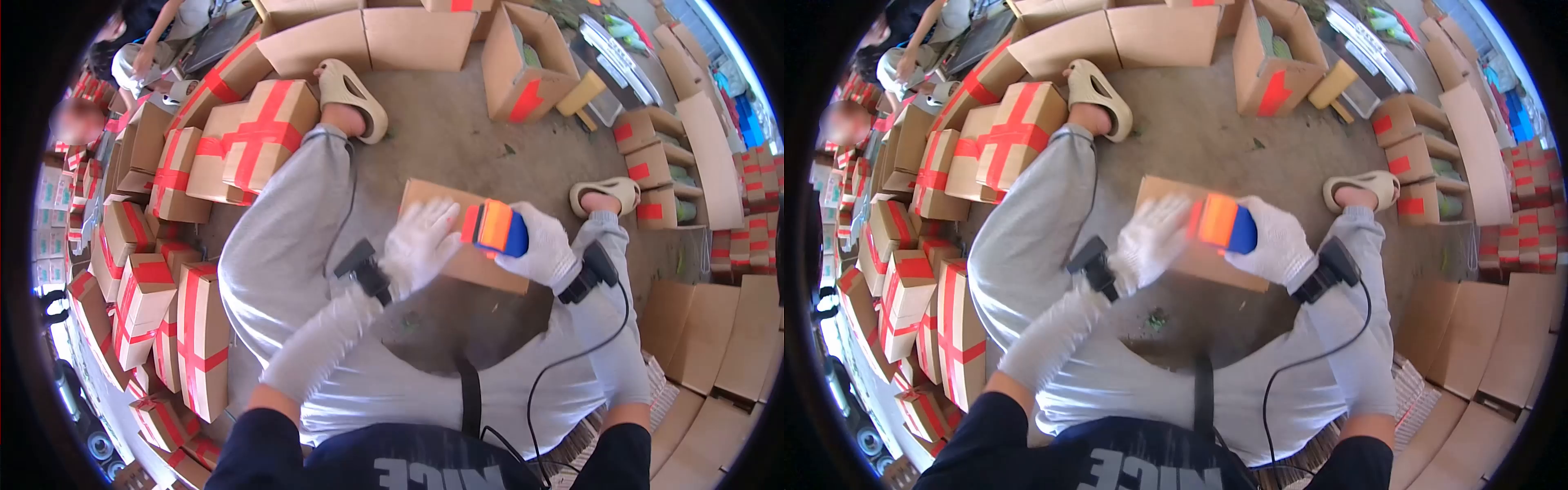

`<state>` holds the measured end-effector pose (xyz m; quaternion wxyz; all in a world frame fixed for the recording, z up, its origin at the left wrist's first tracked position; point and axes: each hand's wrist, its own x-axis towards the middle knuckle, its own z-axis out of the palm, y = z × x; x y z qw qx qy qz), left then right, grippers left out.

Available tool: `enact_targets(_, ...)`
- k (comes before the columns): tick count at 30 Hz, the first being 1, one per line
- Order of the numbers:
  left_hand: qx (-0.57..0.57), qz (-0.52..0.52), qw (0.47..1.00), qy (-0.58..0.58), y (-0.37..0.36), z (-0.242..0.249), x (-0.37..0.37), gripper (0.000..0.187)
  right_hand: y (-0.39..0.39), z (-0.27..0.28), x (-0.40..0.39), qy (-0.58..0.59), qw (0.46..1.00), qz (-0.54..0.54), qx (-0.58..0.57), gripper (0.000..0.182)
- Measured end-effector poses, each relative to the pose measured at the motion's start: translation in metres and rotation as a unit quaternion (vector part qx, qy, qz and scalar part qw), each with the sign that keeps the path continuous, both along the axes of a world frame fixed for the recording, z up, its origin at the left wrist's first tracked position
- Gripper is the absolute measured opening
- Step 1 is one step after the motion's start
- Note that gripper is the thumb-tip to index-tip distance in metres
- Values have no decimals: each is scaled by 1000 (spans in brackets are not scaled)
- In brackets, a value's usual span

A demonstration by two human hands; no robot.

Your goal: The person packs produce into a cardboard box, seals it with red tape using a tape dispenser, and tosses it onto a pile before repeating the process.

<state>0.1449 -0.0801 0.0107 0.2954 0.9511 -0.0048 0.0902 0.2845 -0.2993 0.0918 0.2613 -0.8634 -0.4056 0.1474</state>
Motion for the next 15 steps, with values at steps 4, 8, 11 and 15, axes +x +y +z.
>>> enact_targets(4, -858, 204, 471, 23, -49, 49, -7, 53, 7, -1, -9, -26, 999, 2, -18, 54)
enact_targets(8, -896, 166, 411, -34, -77, 32, 9, 35, 21, 7, -19, -39, 997, -24, -60, 49)
enact_targets(11, -913, 153, 375, -57, -77, 26, 13, 33, 23, 9, -20, -65, 996, -10, -53, 49)
enact_targets(15, -962, 122, 241, -39, -64, 29, 4, 33, 29, 14, -22, -59, 995, 1, -82, 51)
